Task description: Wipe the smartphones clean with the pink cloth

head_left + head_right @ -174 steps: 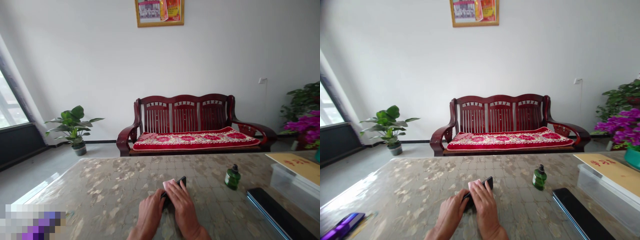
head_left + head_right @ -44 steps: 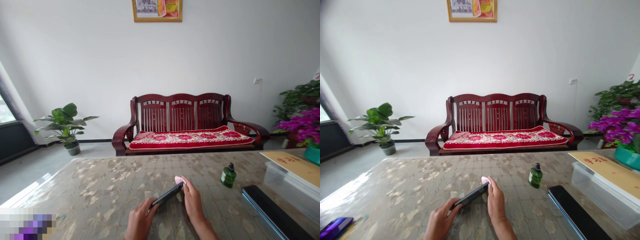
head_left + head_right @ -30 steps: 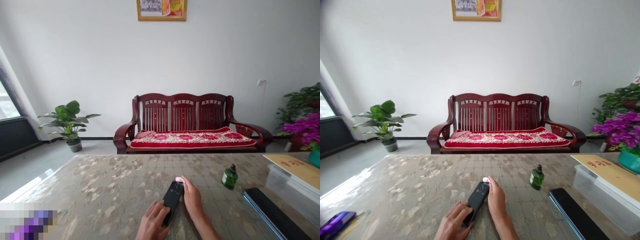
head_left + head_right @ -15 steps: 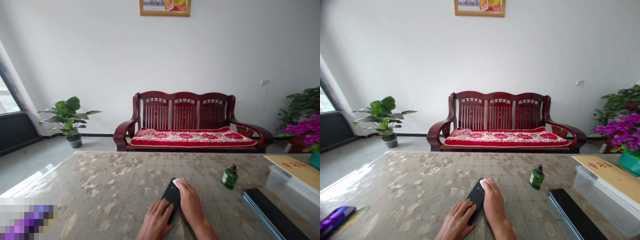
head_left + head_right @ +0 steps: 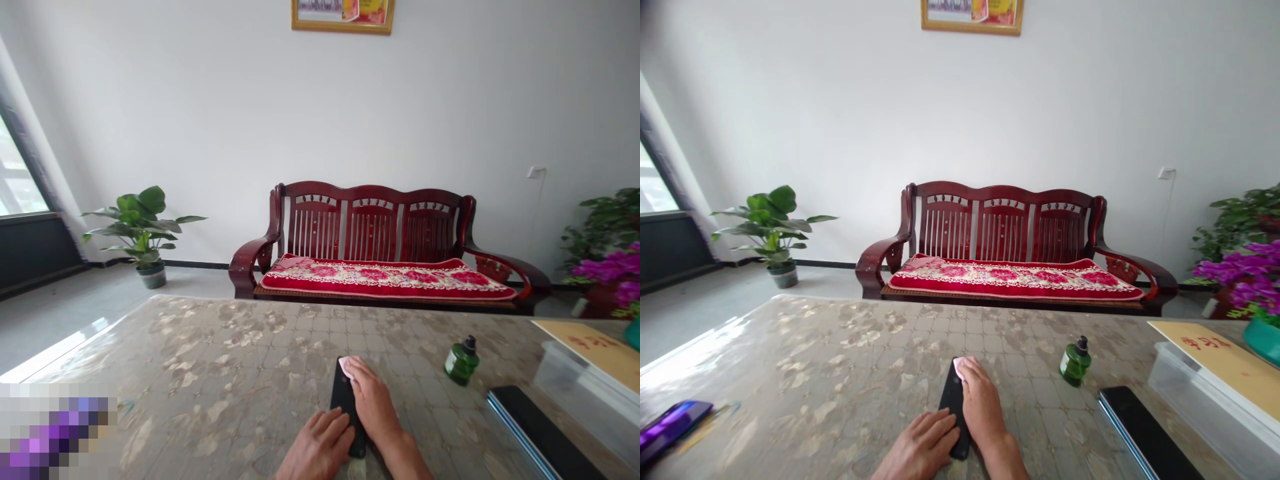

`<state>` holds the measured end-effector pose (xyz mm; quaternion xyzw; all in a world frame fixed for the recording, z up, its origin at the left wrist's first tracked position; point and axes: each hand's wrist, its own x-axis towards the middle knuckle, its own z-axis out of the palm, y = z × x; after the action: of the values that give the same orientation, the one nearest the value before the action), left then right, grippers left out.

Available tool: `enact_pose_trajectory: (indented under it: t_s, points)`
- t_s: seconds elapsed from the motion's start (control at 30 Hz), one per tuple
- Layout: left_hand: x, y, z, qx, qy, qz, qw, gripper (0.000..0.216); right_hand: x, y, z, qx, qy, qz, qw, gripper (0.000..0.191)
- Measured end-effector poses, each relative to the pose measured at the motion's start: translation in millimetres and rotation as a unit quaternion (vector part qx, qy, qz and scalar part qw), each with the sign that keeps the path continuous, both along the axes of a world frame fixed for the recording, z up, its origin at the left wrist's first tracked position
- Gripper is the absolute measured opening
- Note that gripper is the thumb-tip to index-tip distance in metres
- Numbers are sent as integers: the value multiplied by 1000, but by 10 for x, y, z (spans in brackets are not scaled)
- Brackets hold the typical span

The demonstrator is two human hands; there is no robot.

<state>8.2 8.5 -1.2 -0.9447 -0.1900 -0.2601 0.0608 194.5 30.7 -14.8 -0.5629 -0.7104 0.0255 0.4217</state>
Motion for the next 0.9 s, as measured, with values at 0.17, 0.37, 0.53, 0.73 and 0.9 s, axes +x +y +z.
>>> enact_pose_trajectory:
  t_s: [0.17,0.37,0.53,0.73,0.9]
  points:
    - [13,9,-64,-32,-16,9,999,21,-19,-26,9,13,-36,-3,999,45]
    - [69,-1,-223,-31,-52,59,996,13,-43,-117,102,16,-133,1,991,46]
    - [75,-41,-196,-38,-60,67,995,19,-28,-410,32,45,-241,22,969,51]
    - [40,-111,-57,-66,-57,44,995,22,32,-442,-47,59,-295,23,954,60]
    - [68,-111,-118,-70,-32,53,996,20,-11,-11,131,-33,-272,-20,962,66]
